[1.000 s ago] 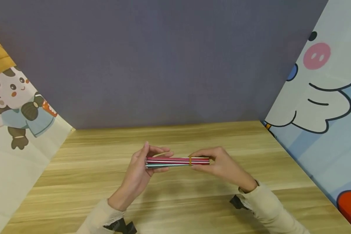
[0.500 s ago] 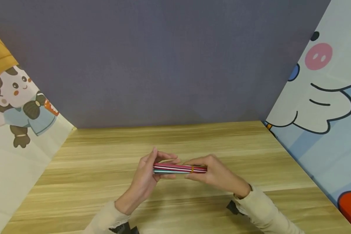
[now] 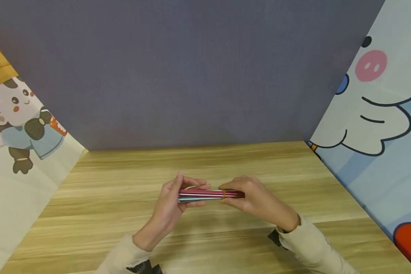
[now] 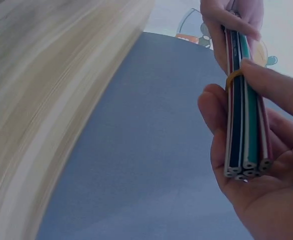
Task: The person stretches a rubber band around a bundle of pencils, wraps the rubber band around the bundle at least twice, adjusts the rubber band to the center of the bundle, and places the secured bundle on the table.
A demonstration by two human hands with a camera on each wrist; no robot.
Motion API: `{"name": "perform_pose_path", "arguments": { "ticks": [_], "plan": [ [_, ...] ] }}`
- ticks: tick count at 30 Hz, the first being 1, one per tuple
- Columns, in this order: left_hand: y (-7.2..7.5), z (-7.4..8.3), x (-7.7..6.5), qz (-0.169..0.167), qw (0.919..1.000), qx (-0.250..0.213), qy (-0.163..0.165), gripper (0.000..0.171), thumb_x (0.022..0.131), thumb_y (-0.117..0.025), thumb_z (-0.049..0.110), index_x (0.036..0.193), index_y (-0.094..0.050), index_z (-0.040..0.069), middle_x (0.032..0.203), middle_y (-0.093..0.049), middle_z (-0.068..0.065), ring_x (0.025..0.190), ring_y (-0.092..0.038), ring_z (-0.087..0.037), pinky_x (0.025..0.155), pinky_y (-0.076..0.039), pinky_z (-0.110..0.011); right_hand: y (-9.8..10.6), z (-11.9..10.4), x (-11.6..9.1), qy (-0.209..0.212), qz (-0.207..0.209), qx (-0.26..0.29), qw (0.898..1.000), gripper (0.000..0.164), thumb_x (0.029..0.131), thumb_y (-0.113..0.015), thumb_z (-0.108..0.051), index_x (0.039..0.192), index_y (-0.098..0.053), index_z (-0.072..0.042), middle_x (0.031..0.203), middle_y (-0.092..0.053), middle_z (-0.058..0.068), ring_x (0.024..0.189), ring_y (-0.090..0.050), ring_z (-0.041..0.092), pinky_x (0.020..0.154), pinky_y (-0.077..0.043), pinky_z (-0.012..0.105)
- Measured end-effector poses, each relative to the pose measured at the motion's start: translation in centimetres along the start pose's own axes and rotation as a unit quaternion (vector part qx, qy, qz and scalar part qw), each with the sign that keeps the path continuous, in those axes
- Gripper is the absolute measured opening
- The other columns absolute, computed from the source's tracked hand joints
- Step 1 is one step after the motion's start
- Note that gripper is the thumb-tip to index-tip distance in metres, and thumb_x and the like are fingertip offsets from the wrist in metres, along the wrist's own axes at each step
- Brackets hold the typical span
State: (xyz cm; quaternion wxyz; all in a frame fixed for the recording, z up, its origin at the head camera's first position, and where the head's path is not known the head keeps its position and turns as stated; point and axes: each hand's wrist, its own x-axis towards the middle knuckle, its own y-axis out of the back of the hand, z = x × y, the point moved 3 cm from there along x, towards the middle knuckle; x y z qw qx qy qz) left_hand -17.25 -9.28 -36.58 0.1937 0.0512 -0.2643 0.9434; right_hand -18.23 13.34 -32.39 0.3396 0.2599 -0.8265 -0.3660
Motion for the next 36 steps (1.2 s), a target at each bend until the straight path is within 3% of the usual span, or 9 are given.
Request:
{"name": "perform_pose_path", "arguments": {
  "ticks": [3,6,10,14,16,22,26,31,36],
  "plan": [
    [-0.1,-0.2,0.0,0.008,1.0,-0.002,0.004,0.052,0.11,-0.03,0.037,0.099,-0.069,0.005,0.117,-0.069,-0.015,0.113,-0.066,-0.033,0.078,-0.061,-0.04,-0.1,0.0,0.0,0.0,-0.001,0.014,1.0,0.031,0.09,-0.075,-0.024,0.116,-0.073,-0.008,0.1,-0.074,-0.003,0.076,-0.063,0.002,0.06,-0.052,0.021],
    [0.0,-0.3,0.0,0.025,0.9996,-0.007,0.01,0.052,0.109,-0.032,0.04,0.097,-0.069,0.005,0.115,-0.07,-0.014,0.11,-0.067,-0.033,0.076,-0.061,-0.039,-0.4,0.3,-0.1,-0.031,-0.003,0.073,0.997,0.032,0.09,-0.076,-0.026,0.117,-0.073,-0.01,0.101,-0.075,-0.003,0.076,-0.066,0.003,0.06,-0.055,0.023],
    [-0.2,-0.6,-0.2,0.027,0.9992,-0.015,0.025,0.051,0.109,-0.032,0.041,0.096,-0.067,0.006,0.115,-0.069,-0.014,0.11,-0.067,-0.033,0.076,-0.061,-0.038,-1.2,0.8,-0.2,-0.093,-0.002,0.18,0.979,0.031,0.087,-0.078,-0.03,0.116,-0.075,-0.018,0.105,-0.075,-0.003,0.083,-0.071,0.011,0.065,-0.06,0.029],
    [-0.4,-0.6,-0.2,0.021,0.9991,-0.014,0.034,0.052,0.11,-0.029,0.039,0.095,-0.066,0.005,0.116,-0.068,-0.014,0.112,-0.066,-0.034,0.079,-0.061,-0.039,-1.6,0.9,0.0,-0.107,-0.008,0.209,0.972,0.033,0.086,-0.079,-0.034,0.116,-0.074,-0.022,0.108,-0.074,-0.005,0.083,-0.071,0.014,0.065,-0.06,0.031],
    [-0.4,-0.5,-0.2,0.026,0.9991,-0.013,0.03,0.052,0.11,-0.029,0.039,0.094,-0.066,0.005,0.116,-0.068,-0.015,0.112,-0.066,-0.034,0.079,-0.061,-0.039,-1.5,0.9,0.1,-0.096,-0.013,0.187,0.978,0.035,0.086,-0.078,-0.035,0.118,-0.073,-0.021,0.108,-0.074,-0.004,0.076,-0.069,0.011,0.061,-0.058,0.029],
    [-0.2,0.1,0.0,0.045,0.9989,-0.013,0.002,0.052,0.11,-0.03,0.038,0.093,-0.065,0.004,0.115,-0.069,-0.019,0.111,-0.067,-0.035,0.077,-0.061,-0.041,-0.7,0.5,0.0,0.0,0.024,0.017,1.0,0.028,0.086,-0.08,-0.026,0.112,-0.075,-0.015,0.094,-0.073,-0.009,0.071,-0.061,0.002,0.058,-0.052,0.023],
    [-0.4,-0.6,0.0,0.048,0.9984,-0.025,0.018,0.051,0.109,-0.034,0.041,0.093,-0.067,0.005,0.123,-0.066,-0.02,0.114,-0.065,-0.034,0.078,-0.061,-0.04,-0.7,-0.1,-0.1,0.053,0.049,-0.08,0.994,0.022,0.084,-0.082,-0.021,0.103,-0.077,-0.013,0.09,-0.073,-0.009,0.076,-0.063,0.003,0.073,-0.05,0.027],
    [-0.6,-1.6,-0.2,0.062,0.9967,-0.036,0.038,0.05,0.109,-0.034,0.04,0.094,-0.067,0.006,0.129,-0.061,-0.022,0.117,-0.064,-0.033,0.078,-0.061,-0.036,-1.1,-1.2,-0.2,0.071,0.045,-0.205,0.975,0.023,0.081,-0.084,-0.029,0.097,-0.076,-0.015,0.085,-0.074,-0.008,0.074,-0.064,0.005,0.084,-0.044,0.034],
    [-0.7,-2.0,-0.4,0.052,0.9975,-0.026,0.04,0.05,0.109,-0.032,0.038,0.095,-0.067,0.004,0.131,-0.059,-0.025,0.117,-0.063,-0.034,0.081,-0.06,-0.038,-2.2,-1.4,-0.1,0.057,0.016,-0.222,0.973,0.025,0.083,-0.081,-0.034,0.099,-0.075,-0.016,0.079,-0.07,-0.01,0.067,-0.057,0.002,0.078,-0.045,0.03]
  ]
}}
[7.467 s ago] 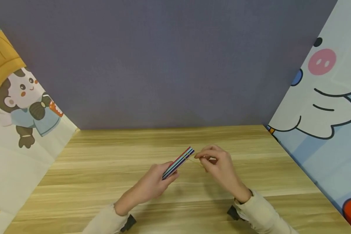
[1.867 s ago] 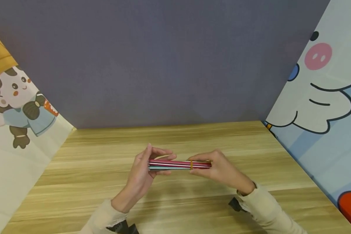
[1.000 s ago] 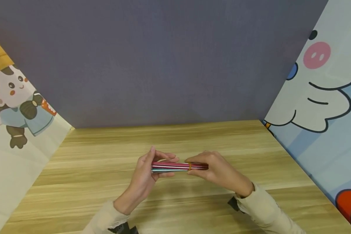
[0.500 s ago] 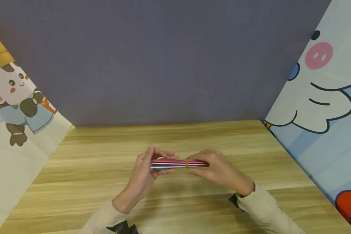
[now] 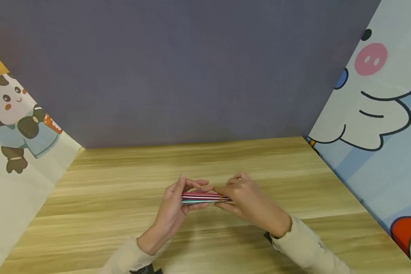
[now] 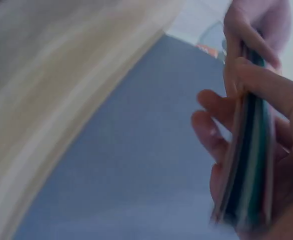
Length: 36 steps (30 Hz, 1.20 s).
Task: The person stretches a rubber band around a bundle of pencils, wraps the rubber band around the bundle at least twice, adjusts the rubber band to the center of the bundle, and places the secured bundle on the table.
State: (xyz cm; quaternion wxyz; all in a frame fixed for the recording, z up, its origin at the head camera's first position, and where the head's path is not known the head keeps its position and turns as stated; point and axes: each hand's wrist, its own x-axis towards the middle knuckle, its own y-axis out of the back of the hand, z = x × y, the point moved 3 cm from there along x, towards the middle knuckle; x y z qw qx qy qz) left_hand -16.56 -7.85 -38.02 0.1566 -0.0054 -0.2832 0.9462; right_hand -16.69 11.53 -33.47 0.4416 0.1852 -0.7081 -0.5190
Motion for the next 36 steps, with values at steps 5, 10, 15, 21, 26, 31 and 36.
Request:
{"name": "perform_pose_path", "arguments": {
  "ticks": [5,10,15,21,26,31,36],
  "plan": [
    [0.0,0.1,0.0,-0.008,0.9998,0.016,0.003,0.051,0.109,-0.032,0.038,0.097,-0.065,0.002,0.131,-0.057,-0.026,0.116,-0.064,-0.034,0.084,-0.059,-0.042,-0.9,-0.1,0.1,-0.023,-0.038,0.058,0.997,0.026,0.091,-0.074,-0.033,0.11,-0.072,-0.015,0.076,-0.066,-0.012,0.057,-0.045,-0.007,0.061,-0.046,0.023],
    [0.5,0.7,0.3,0.022,0.9995,0.021,-0.001,0.05,0.109,-0.035,0.04,0.095,-0.066,0.003,0.13,-0.06,-0.026,0.116,-0.064,-0.034,0.084,-0.059,-0.042,-0.6,0.9,0.4,-0.054,-0.038,0.092,0.994,0.029,0.092,-0.073,-0.032,0.112,-0.071,-0.01,0.082,-0.069,-0.008,0.058,-0.05,-0.005,0.054,-0.047,0.018],
    [1.3,0.8,0.7,0.028,0.9973,0.067,0.007,0.051,0.109,-0.037,0.036,0.105,-0.066,-0.006,0.131,-0.058,-0.03,0.114,-0.065,-0.036,0.086,-0.058,-0.043,-0.2,2.3,0.3,-0.078,-0.067,0.139,0.985,0.023,0.095,-0.07,-0.032,0.107,-0.073,-0.013,0.087,-0.069,-0.008,0.062,-0.054,-0.005,0.053,-0.047,0.016],
    [2.8,0.2,1.4,-0.04,0.9616,0.251,0.105,0.057,0.108,-0.041,0.038,0.112,-0.061,-0.016,0.09,-0.072,-0.024,0.07,-0.074,-0.025,0.064,-0.062,-0.038,-1.0,4.0,0.1,-0.095,-0.086,0.193,0.973,0.017,0.095,-0.07,-0.025,0.108,-0.073,-0.015,0.094,-0.07,-0.009,0.073,-0.06,-0.002,0.06,-0.052,0.02],
    [4.0,0.6,1.8,-0.078,0.9305,0.34,0.112,0.051,0.106,-0.048,0.037,0.092,-0.063,-0.01,0.064,-0.06,-0.007,0.047,-0.055,-0.011,0.045,-0.049,-0.025,-2.1,5.1,-0.3,-0.123,-0.134,0.233,0.955,0.014,0.096,-0.068,-0.028,0.107,-0.073,-0.021,0.09,-0.068,-0.013,0.066,-0.057,0.0,0.056,-0.051,0.022],
    [5.1,0.5,2.5,-0.069,0.8975,0.432,0.059,0.033,0.101,-0.06,0.03,0.1,-0.07,-0.001,0.067,-0.059,-0.006,0.054,-0.053,-0.012,0.048,-0.046,-0.023,-2.9,6.0,-0.8,-0.137,-0.196,0.262,0.935,0.021,0.096,-0.065,-0.036,0.105,-0.074,-0.019,0.08,-0.068,-0.004,0.055,-0.045,0.0,0.051,-0.042,0.021],
    [5.3,0.1,2.7,-0.07,0.8394,0.539,-0.006,0.021,0.097,-0.067,0.028,0.108,-0.074,0.012,0.084,-0.069,-0.004,0.067,-0.057,-0.011,0.053,-0.047,-0.021,-3.6,6.6,-1.0,-0.143,-0.205,0.231,0.94,0.01,0.092,-0.073,-0.025,0.097,-0.075,-0.017,0.069,-0.061,-0.003,0.052,-0.037,0.002,0.047,-0.034,0.021]
  ]
}}
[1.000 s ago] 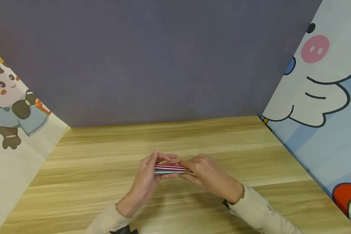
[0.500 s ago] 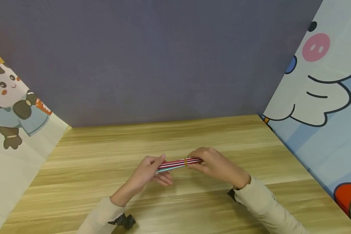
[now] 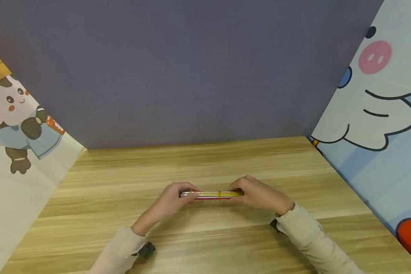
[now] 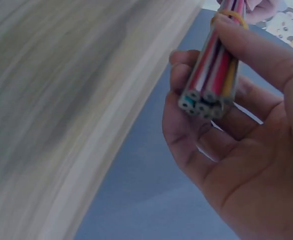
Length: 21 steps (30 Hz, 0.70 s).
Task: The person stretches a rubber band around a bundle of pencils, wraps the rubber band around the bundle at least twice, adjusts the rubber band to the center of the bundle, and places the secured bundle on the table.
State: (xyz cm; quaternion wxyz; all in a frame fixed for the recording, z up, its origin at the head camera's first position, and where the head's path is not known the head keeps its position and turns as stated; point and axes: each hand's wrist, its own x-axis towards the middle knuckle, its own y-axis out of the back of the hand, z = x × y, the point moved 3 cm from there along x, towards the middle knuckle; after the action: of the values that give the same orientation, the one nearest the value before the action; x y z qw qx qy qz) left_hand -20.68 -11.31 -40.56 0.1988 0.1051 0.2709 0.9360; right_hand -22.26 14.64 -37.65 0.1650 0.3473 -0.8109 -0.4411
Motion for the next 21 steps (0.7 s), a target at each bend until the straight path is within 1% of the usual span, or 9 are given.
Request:
{"name": "perform_pose_path", "arguments": {
  "ticks": [1,2,4,6,11,13,17,19,21],
  "plan": [
    [-0.1,0.0,0.0,0.005,0.9996,0.024,-0.011,0.02,0.095,-0.069,0.026,0.109,-0.074,0.012,0.09,-0.071,-0.003,0.071,-0.058,-0.01,0.056,-0.049,-0.021,-0.1,0.2,0.0,-0.002,0.001,-0.005,1.0,0.007,0.091,-0.074,-0.023,0.095,-0.075,-0.017,0.068,-0.06,-0.004,0.053,-0.038,0.002,0.048,-0.034,0.021],
    [-0.1,0.0,0.0,0.01,0.9987,0.047,-0.019,0.018,0.094,-0.071,0.024,0.108,-0.074,0.013,0.092,-0.072,-0.002,0.072,-0.058,-0.009,0.058,-0.049,-0.021,-0.2,0.4,0.0,-0.003,0.0,-0.01,1.0,0.004,0.09,-0.075,-0.02,0.093,-0.074,-0.017,0.067,-0.059,-0.004,0.053,-0.038,0.002,0.048,-0.035,0.021],
    [-0.3,0.1,0.0,0.016,0.995,0.093,-0.031,0.017,0.091,-0.073,0.02,0.106,-0.074,0.012,0.096,-0.072,0.002,0.075,-0.058,-0.007,0.063,-0.051,-0.022,-0.5,0.8,0.1,-0.003,-0.001,-0.015,1.0,0.005,0.088,-0.077,-0.017,0.092,-0.074,-0.016,0.072,-0.062,-0.007,0.055,-0.043,0.002,0.049,-0.038,0.021],
    [-0.5,0.2,-0.2,0.016,0.9899,0.135,-0.041,0.015,0.089,-0.075,0.017,0.103,-0.074,0.011,0.095,-0.072,0.002,0.076,-0.059,-0.005,0.065,-0.052,-0.023,-0.8,1.0,0.2,0.001,-0.003,-0.024,1.0,0.008,0.086,-0.079,-0.015,0.091,-0.073,-0.014,0.076,-0.064,-0.008,0.059,-0.046,0.002,0.052,-0.042,0.021],
    [-1.0,0.4,-0.7,0.008,0.9726,0.221,-0.073,0.013,0.087,-0.078,0.015,0.098,-0.073,0.009,0.092,-0.073,0.0,0.08,-0.064,-0.009,0.07,-0.055,-0.027,-1.5,1.2,0.5,0.0,-0.003,-0.055,0.998,0.017,0.083,-0.082,-0.016,0.084,-0.066,-0.015,0.073,-0.056,-0.01,0.059,-0.042,0.003,0.052,-0.038,0.021],
    [-1.2,0.4,-0.9,0.007,0.9661,0.245,-0.082,0.013,0.086,-0.078,0.013,0.096,-0.073,0.009,0.089,-0.071,-0.001,0.08,-0.063,-0.011,0.069,-0.055,-0.027,-1.7,1.3,0.5,0.0,-0.003,-0.065,0.998,0.019,0.082,-0.083,-0.016,0.082,-0.064,-0.015,0.071,-0.054,-0.008,0.059,-0.04,0.004,0.051,-0.037,0.022],
    [-1.2,0.4,-1.2,0.006,0.957,0.277,-0.084,0.017,0.084,-0.08,0.013,0.098,-0.071,0.009,0.088,-0.065,-0.001,0.079,-0.059,-0.013,0.066,-0.053,-0.025,-1.6,1.6,0.4,-0.01,-0.01,-0.082,0.997,0.017,0.081,-0.084,-0.015,0.086,-0.068,-0.014,0.079,-0.06,-0.007,0.065,-0.047,0.005,0.056,-0.043,0.023],
    [-1.1,0.4,-1.4,0.004,0.9539,0.289,-0.082,0.022,0.083,-0.081,0.014,0.102,-0.071,0.008,0.091,-0.065,-0.003,0.081,-0.058,-0.015,0.067,-0.054,-0.027,-1.1,1.7,0.2,-0.028,-0.018,-0.076,0.997,0.019,0.081,-0.084,-0.016,0.094,-0.071,-0.012,0.086,-0.064,-0.004,0.071,-0.054,0.009,0.062,-0.049,0.026],
    [-1.1,0.6,-1.5,0.001,0.9516,0.296,-0.083,0.029,0.083,-0.082,0.014,0.108,-0.069,0.006,0.095,-0.065,-0.005,0.084,-0.059,-0.017,0.069,-0.055,-0.03,-0.2,1.9,-0.1,-0.052,-0.016,-0.071,0.996,0.027,0.083,-0.083,-0.017,0.106,-0.071,-0.009,0.1,-0.068,-0.001,0.084,-0.062,0.015,0.071,-0.054,0.031]
  ]
}}
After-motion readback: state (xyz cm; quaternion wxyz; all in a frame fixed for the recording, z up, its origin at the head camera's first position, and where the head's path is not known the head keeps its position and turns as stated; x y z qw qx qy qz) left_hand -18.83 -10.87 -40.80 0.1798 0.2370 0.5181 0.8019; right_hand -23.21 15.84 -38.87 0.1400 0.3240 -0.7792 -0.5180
